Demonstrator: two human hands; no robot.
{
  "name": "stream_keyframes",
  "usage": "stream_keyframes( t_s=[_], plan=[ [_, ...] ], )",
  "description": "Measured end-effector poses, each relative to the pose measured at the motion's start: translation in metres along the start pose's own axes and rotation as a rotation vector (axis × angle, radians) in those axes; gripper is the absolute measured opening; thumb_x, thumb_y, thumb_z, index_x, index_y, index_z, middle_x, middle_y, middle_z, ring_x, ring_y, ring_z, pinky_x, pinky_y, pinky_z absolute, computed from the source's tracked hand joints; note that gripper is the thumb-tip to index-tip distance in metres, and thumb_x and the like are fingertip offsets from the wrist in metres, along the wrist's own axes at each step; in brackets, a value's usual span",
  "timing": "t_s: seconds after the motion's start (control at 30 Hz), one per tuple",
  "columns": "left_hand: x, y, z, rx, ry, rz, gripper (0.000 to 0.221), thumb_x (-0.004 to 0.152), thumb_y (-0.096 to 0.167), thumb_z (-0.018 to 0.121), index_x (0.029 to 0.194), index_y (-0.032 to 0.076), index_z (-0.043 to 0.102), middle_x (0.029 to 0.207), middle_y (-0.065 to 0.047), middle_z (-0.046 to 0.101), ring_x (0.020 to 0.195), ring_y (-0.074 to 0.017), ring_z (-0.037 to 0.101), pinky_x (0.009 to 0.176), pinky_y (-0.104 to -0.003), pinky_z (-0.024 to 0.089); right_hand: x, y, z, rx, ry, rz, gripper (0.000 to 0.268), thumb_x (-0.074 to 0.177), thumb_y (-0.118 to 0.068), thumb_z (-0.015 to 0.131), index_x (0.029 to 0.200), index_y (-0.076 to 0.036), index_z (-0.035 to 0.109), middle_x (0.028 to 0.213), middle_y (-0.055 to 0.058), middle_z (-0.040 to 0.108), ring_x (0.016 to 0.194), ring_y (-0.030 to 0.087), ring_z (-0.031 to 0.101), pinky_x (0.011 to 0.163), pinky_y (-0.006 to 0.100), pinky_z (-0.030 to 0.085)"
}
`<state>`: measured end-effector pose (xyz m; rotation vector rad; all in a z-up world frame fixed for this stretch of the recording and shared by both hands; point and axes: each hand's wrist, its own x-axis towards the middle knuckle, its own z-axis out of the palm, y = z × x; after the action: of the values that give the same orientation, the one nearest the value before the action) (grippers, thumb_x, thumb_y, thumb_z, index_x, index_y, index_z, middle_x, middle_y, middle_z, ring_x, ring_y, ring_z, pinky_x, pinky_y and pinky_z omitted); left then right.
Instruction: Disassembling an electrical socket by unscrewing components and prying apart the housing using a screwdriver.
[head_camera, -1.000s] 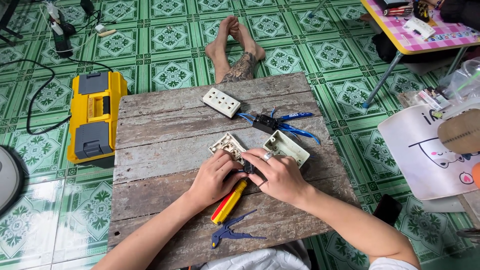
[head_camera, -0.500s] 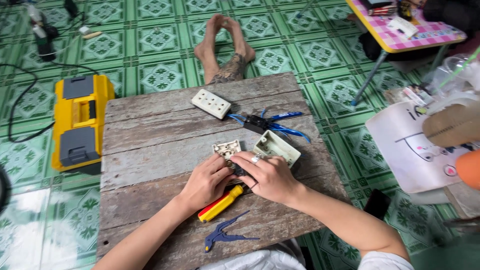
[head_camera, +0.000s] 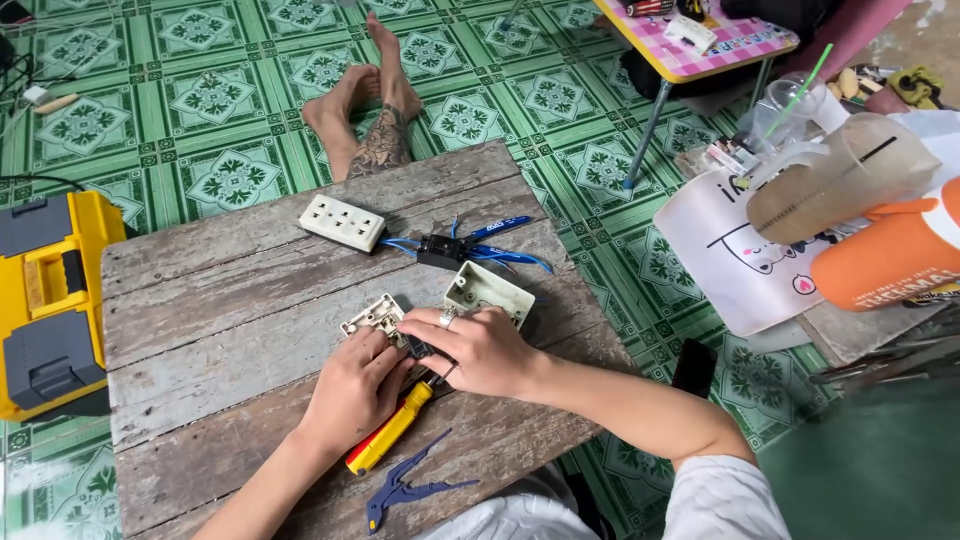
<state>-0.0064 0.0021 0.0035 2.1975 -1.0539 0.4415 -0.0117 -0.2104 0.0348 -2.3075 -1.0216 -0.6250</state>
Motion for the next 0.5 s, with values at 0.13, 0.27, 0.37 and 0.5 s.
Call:
stream_keyframes(
  t_s=[0.13, 0.27, 0.37, 0.5],
  plan=[
    [-0.0019, -0.0056, 0.0013, -0.031, 0.012, 0.026, 0.011, 0.087, 0.009, 0.072, 0.08, 0.005, 0.065, 0.08, -0.007, 0.058, 0.071, -0.0236, 0.053, 0.07, -0.035, 0.049, -0.0035, 0.0027, 0.0021, -0.001, 0.003, -0.026, 0.042, 0.075, -0.002, 0.082, 0.116, -0.003, 0.073, 0.119, 0.008, 0.075, 0.045, 0.01, 0.055, 0.037, 0.022, 0.043],
    [-0.0028, -0.0051, -0.001, -0.256, 0.001, -0.01, 0.014, 0.086, 0.004, 0.069, 0.073, 0.001, 0.065, 0.069, -0.006, 0.057, 0.066, -0.0199, 0.051, 0.071, -0.032, 0.049, -0.0051, 0.0048, 0.0021, 0.035, 0.016, -0.054, 0.042, 0.078, -0.006, 0.081, 0.118, -0.002, 0.072, 0.118, 0.01, 0.075, 0.046, 0.009, 0.053, 0.038, 0.021, 0.042],
    [-0.0034, -0.0058, 0.0003, -0.283, 0.006, -0.003, 0.016, 0.086, 0.005, 0.068, 0.071, 0.002, 0.064, 0.069, -0.005, 0.056, 0.067, -0.0195, 0.05, 0.07, -0.031, 0.049, -0.0065, 0.0067, 0.0042, 0.057, 0.018, -0.051, 0.043, 0.077, -0.005, 0.081, 0.119, -0.002, 0.071, 0.118, 0.01, 0.075, 0.043, 0.008, 0.049, 0.035, 0.02, 0.039],
    [-0.0032, -0.0059, 0.0023, -0.251, 0.033, 0.042, 0.015, 0.083, 0.004, 0.069, 0.069, 0.003, 0.065, 0.066, -0.004, 0.058, 0.065, -0.0178, 0.05, 0.071, -0.03, 0.049, -0.0072, 0.0088, 0.0083, 0.087, 0.021, -0.024, 0.044, 0.073, -0.005, 0.084, 0.115, -0.004, 0.072, 0.117, 0.009, 0.075, 0.045, 0.008, 0.049, 0.037, 0.019, 0.04]
  ],
)
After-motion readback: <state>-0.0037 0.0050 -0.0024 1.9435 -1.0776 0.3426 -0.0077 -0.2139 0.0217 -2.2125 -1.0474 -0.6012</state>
